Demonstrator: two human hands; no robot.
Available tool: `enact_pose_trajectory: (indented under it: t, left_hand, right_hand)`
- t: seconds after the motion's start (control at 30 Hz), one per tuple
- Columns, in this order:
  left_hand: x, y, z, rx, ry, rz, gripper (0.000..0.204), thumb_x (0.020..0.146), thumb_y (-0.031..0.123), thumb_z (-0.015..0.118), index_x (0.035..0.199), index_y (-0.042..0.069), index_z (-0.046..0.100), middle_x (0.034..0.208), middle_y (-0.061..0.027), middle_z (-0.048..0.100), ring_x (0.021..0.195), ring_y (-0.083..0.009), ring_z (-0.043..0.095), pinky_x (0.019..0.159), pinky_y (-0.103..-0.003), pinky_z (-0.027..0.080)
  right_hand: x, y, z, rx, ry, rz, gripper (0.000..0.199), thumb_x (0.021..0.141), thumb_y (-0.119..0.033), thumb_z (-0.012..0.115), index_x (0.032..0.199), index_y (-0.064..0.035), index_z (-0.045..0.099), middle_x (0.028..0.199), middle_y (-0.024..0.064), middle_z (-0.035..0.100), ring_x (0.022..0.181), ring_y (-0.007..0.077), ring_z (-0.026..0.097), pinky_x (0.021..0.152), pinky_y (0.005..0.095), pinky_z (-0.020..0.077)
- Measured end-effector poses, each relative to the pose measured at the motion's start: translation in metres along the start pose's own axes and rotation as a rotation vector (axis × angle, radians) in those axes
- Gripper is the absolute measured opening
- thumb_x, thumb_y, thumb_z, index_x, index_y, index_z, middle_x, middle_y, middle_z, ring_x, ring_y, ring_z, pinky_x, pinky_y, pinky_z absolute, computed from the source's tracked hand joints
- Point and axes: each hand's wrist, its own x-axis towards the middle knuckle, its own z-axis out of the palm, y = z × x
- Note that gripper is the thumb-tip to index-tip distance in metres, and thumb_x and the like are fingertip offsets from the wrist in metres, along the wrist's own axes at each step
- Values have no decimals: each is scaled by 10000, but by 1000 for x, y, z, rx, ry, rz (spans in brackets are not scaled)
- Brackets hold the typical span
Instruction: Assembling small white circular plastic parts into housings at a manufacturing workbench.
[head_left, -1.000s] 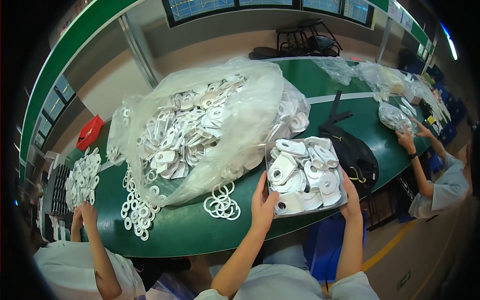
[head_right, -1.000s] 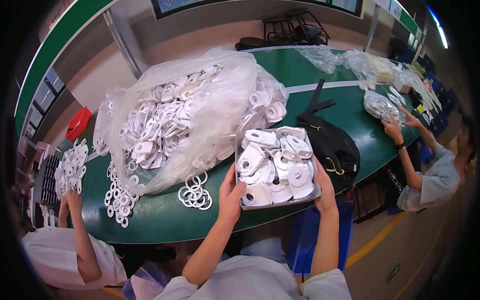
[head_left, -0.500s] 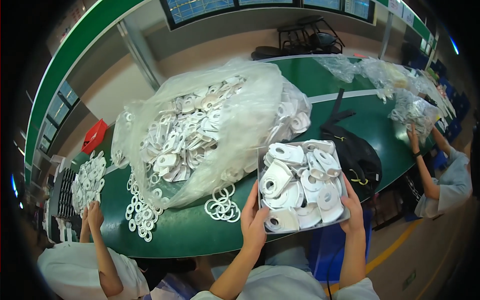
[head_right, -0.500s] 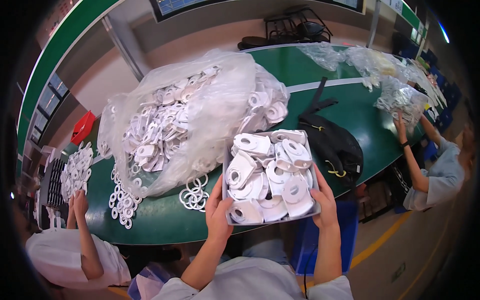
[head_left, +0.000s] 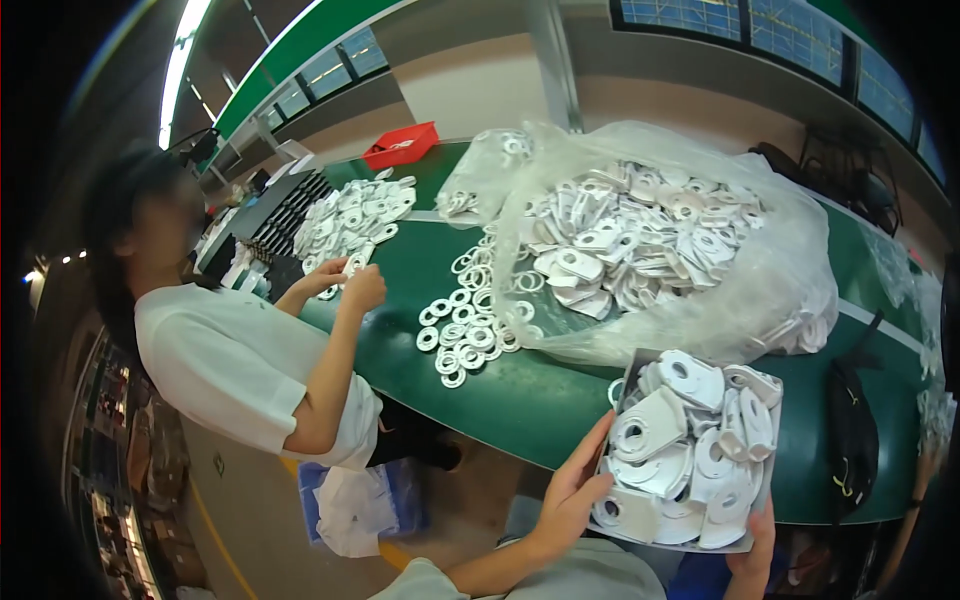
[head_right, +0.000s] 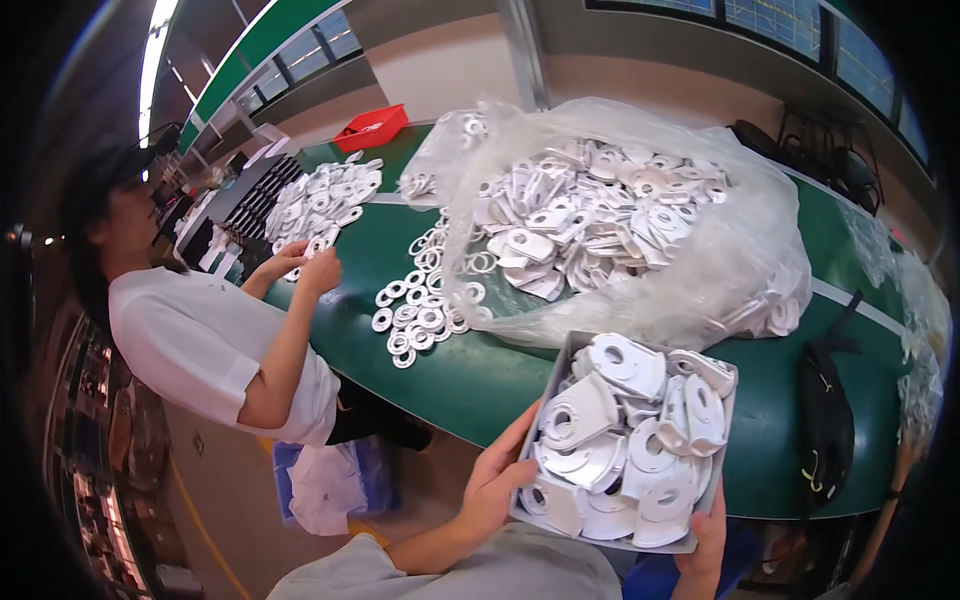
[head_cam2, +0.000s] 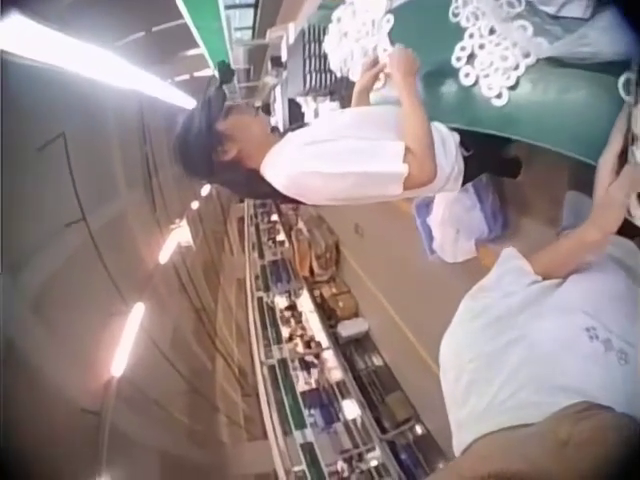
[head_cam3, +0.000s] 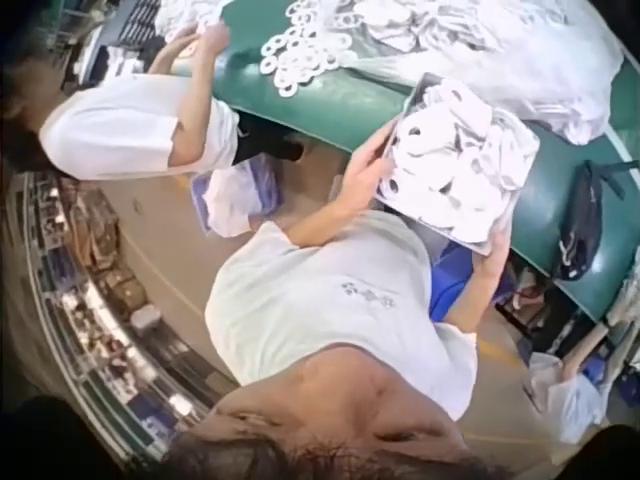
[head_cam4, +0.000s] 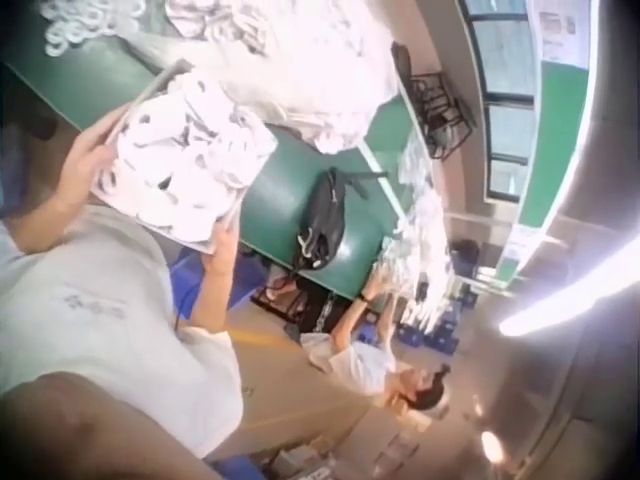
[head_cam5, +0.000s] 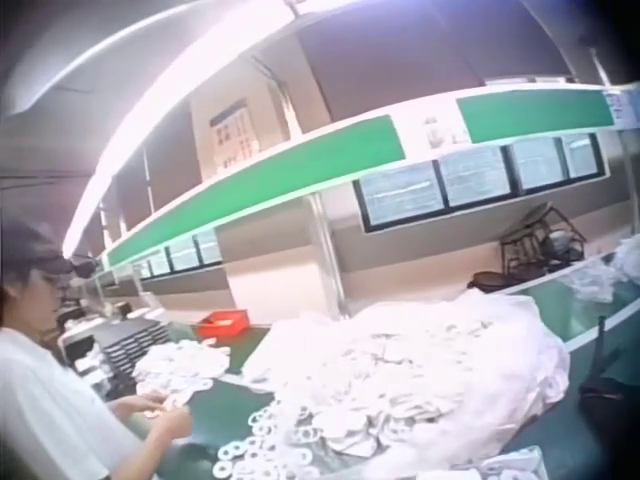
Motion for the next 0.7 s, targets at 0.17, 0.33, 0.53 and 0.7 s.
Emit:
enact_pose_trajectory:
  t: [0.17,0.33,0.53,0.7]
  left_hand:
    - [-9,20,-32,23,102,64,668,839,-39,453,1468,-50,230,1484,-141,330,1353,-183,329,1113,-286,213]
    - [-6,36,-71,56,203,127,633,838,-22,476,1442,-64,289,1438,-147,401,1316,-191,387,1097,-288,250]
    - [3,56,-110,2,319,237,486,965,155,451,1374,-98,385,1363,-157,486,1218,-194,497,1041,-308,360]
    - [0,45,-175,-101,578,291,493,982,301,444,1339,-39,447,1334,-135,518,1246,-219,478,1057,-354,358]
  right_hand:
    - [21,16,39,40,-48,76,954,753,-386,653,1465,34,176,1424,194,375,1299,299,418,1072,386,338]
    - [45,34,82,93,-102,107,929,740,-365,653,1460,17,209,1409,175,402,1281,286,442,1060,385,362]
    - [76,58,121,146,-107,157,908,714,-308,665,1461,-11,243,1382,155,438,1262,268,465,1052,372,377]
    - [110,84,157,192,-257,178,893,716,-283,690,1459,-43,258,1353,125,472,1226,253,496,1032,360,400]
